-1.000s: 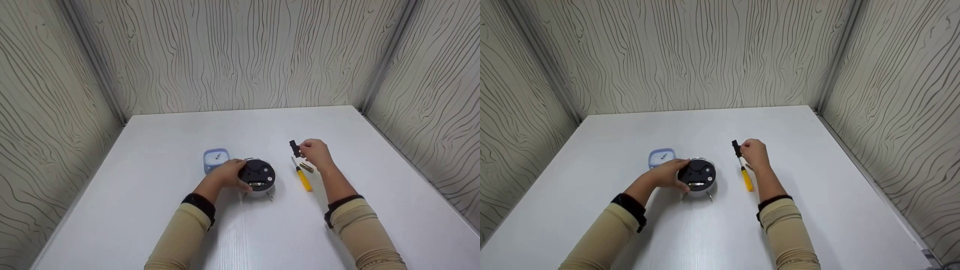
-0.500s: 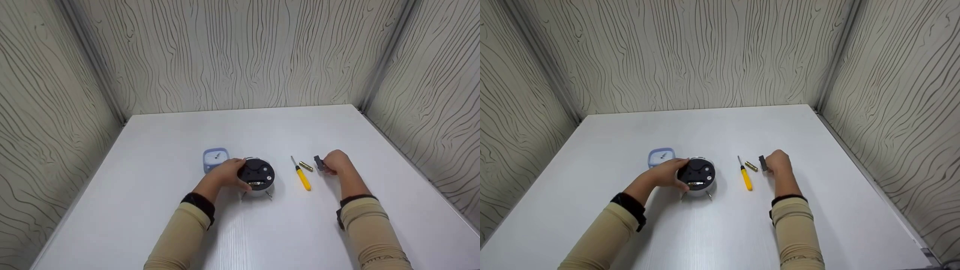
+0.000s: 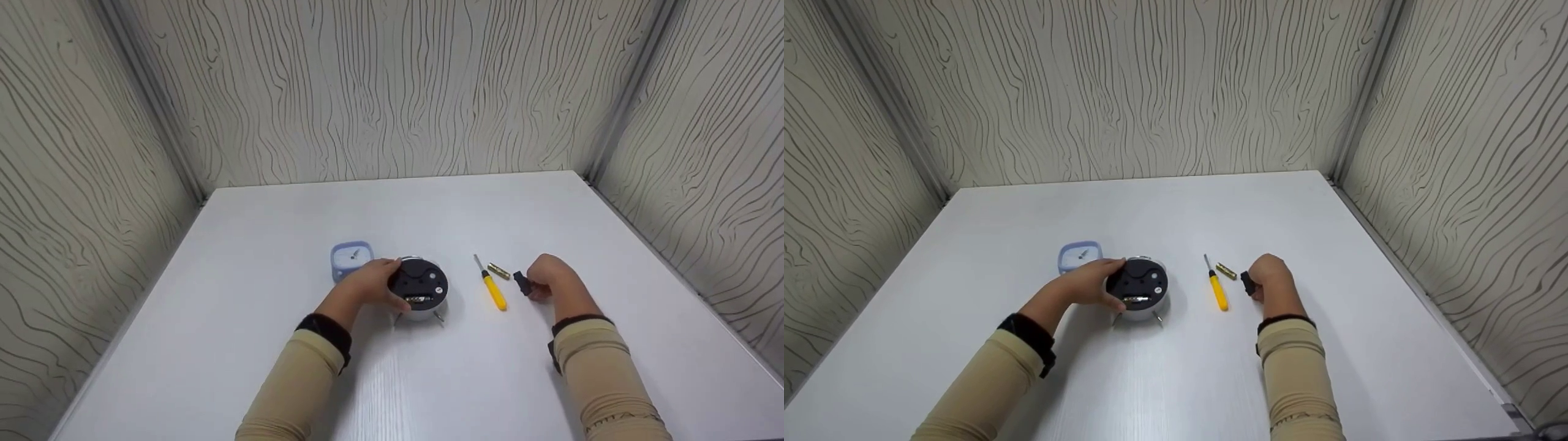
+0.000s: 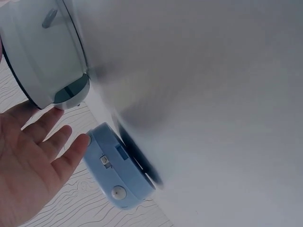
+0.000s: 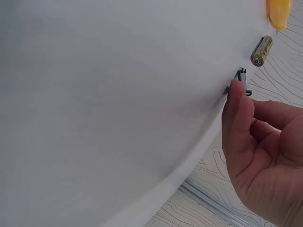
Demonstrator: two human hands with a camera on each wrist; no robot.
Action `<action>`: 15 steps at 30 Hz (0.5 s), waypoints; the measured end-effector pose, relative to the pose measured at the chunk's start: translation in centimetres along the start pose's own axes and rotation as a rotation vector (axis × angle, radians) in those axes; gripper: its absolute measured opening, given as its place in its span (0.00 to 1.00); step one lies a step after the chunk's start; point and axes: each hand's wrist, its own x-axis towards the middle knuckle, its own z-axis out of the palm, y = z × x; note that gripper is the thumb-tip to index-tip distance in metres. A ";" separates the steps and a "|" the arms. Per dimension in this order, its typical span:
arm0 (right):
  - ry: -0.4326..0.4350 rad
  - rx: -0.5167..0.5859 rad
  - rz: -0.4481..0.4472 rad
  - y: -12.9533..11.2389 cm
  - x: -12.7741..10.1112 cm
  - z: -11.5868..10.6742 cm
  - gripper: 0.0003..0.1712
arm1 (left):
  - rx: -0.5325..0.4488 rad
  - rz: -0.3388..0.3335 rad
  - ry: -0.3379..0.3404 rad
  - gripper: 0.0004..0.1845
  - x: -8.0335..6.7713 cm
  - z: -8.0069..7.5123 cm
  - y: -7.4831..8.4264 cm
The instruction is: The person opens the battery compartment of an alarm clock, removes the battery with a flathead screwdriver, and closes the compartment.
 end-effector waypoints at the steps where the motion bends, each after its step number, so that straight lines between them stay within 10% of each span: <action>1: -0.002 -0.004 0.005 0.0 0.0 0.1 0.12 | 0.002 0.004 -0.001 0.58 0.0 0.0 0.0; 15: -0.003 0.046 0.012 0.2 -0.1 0.1 0.11 | 0.041 0.016 0.001 0.57 -0.2 -0.2 0.3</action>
